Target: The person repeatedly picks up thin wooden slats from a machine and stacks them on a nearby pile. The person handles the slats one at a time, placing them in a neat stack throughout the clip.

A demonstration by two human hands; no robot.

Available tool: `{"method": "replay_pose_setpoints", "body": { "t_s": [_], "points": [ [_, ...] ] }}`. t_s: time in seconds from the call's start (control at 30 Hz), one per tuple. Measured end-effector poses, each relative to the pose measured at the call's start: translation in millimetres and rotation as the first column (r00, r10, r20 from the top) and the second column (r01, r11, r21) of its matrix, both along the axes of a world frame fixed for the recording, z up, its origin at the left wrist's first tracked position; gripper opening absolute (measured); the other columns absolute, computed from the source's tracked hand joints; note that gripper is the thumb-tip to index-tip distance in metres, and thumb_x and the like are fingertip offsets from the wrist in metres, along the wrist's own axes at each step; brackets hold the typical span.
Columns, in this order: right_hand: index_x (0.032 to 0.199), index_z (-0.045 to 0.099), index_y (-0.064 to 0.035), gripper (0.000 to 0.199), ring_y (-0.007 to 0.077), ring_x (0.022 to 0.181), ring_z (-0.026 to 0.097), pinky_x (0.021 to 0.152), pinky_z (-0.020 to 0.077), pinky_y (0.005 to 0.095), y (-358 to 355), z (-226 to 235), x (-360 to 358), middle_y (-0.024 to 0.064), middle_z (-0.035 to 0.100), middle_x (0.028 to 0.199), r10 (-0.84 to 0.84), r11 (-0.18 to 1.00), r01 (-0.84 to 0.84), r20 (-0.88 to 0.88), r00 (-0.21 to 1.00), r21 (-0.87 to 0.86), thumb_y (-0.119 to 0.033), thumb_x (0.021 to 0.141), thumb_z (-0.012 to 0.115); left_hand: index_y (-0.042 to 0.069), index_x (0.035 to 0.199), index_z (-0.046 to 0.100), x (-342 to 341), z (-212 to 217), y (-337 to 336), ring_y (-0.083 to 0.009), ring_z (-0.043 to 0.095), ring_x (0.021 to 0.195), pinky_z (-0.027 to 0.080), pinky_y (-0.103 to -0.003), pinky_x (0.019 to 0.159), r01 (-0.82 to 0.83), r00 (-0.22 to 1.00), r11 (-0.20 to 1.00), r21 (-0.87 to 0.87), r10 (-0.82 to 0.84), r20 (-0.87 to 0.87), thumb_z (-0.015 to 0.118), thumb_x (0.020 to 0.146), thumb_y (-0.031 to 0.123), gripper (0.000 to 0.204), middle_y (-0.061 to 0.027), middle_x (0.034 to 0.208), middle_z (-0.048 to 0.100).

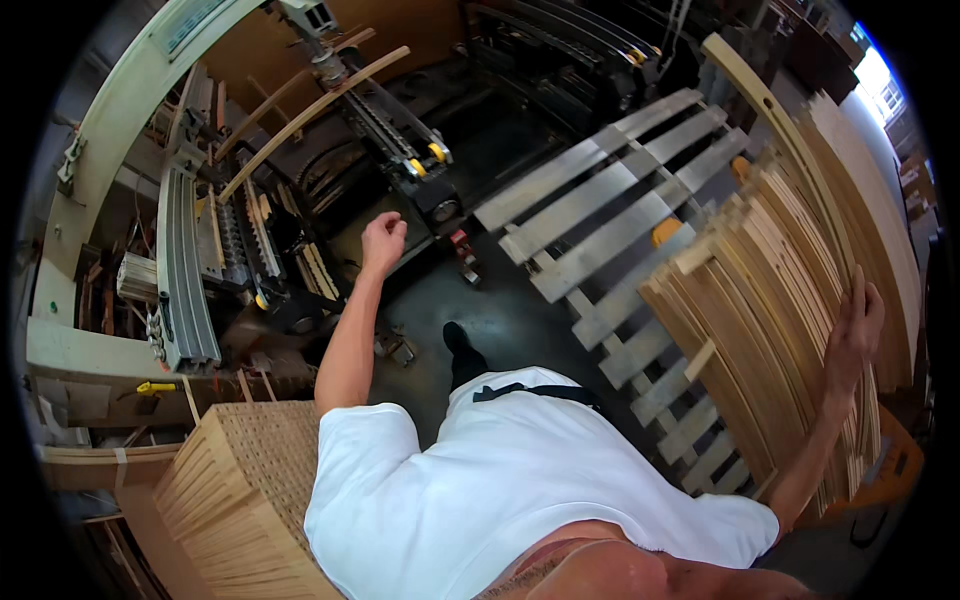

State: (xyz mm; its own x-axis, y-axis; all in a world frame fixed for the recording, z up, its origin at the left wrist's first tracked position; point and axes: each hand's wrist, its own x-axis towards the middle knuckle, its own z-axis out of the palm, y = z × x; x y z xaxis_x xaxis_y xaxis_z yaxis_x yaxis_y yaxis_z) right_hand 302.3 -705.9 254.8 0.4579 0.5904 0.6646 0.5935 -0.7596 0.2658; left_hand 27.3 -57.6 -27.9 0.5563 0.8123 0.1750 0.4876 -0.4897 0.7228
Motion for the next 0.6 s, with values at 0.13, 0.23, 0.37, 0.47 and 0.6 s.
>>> {"method": "replay_pose_setpoints", "body": {
  "t_s": [0.13,0.23,0.37,0.47,0.6],
  "points": [
    [0.14,0.057,-0.0082,0.054,0.0326,0.102,0.06,0.081,0.0513,0.0426,118,13,-33,0.0167,0.058,0.112,0.12,0.992,-0.12,-0.015,0.993,-0.038,0.006,0.089,0.064,0.004,0.124,0.065,-12,-14,148,-0.0346,0.063,0.113,0.05,-0.043,0.097,-0.246,0.959,0.958,0.145,0.262,-0.105,0.068,0.085,0.024,0.044,-0.0206,0.121,0.066],
    [0.137,0.058,-0.0064,0.056,0.0326,0.097,0.061,0.077,0.0518,0.041,202,6,-68,0.017,0.059,0.11,0.137,0.988,-0.148,-0.182,0.974,-0.048,0.01,0.084,0.065,0.006,0.135,0.056,16,7,225,-0.0391,0.051,0.126,0.044,-0.046,0.106,-0.294,0.916,0.941,0.165,0.327,-0.234,0.067,0.085,0.023,0.054,-0.0192,0.141,0.052],
    [0.13,0.061,-0.0037,0.055,0.0326,0.091,0.06,0.073,0.0511,0.0403,319,2,-95,0.0172,0.059,0.106,0.23,0.965,-0.261,-0.372,0.899,-0.033,0.013,0.078,0.064,0.008,0.144,0.045,20,29,343,-0.039,0.031,0.142,0.036,-0.051,0.112,-0.258,0.832,0.918,0.301,0.37,-0.414,0.065,0.087,0.028,0.064,-0.0175,0.154,0.035],
    [0.125,0.063,-0.0026,0.052,0.033,0.089,0.059,0.073,0.0503,0.0413,384,-5,-98,0.017,0.058,0.104,0.281,0.946,-0.323,-0.465,0.839,-0.011,0.013,0.075,0.065,0.008,0.151,0.035,38,49,408,-0.0385,0.021,0.148,0.026,-0.053,0.117,-0.215,0.755,0.921,0.324,0.368,-0.543,0.066,0.088,0.031,0.074,-0.0165,0.159,0.025],
    [0.121,0.064,-0.0022,0.049,0.0336,0.09,0.057,0.075,0.0491,0.0416,461,-24,-91,0.0161,0.057,0.101,0.347,0.913,-0.408,-0.529,0.774,0.002,0.011,0.074,0.066,0.012,0.152,0.034,61,47,441,-0.0374,0.017,0.15,0.023,-0.055,0.117,-0.135,0.771,0.943,0.303,0.292,-0.566,0.068,0.087,0.035,0.077,-0.0158,0.16,0.024]
  ]
}}
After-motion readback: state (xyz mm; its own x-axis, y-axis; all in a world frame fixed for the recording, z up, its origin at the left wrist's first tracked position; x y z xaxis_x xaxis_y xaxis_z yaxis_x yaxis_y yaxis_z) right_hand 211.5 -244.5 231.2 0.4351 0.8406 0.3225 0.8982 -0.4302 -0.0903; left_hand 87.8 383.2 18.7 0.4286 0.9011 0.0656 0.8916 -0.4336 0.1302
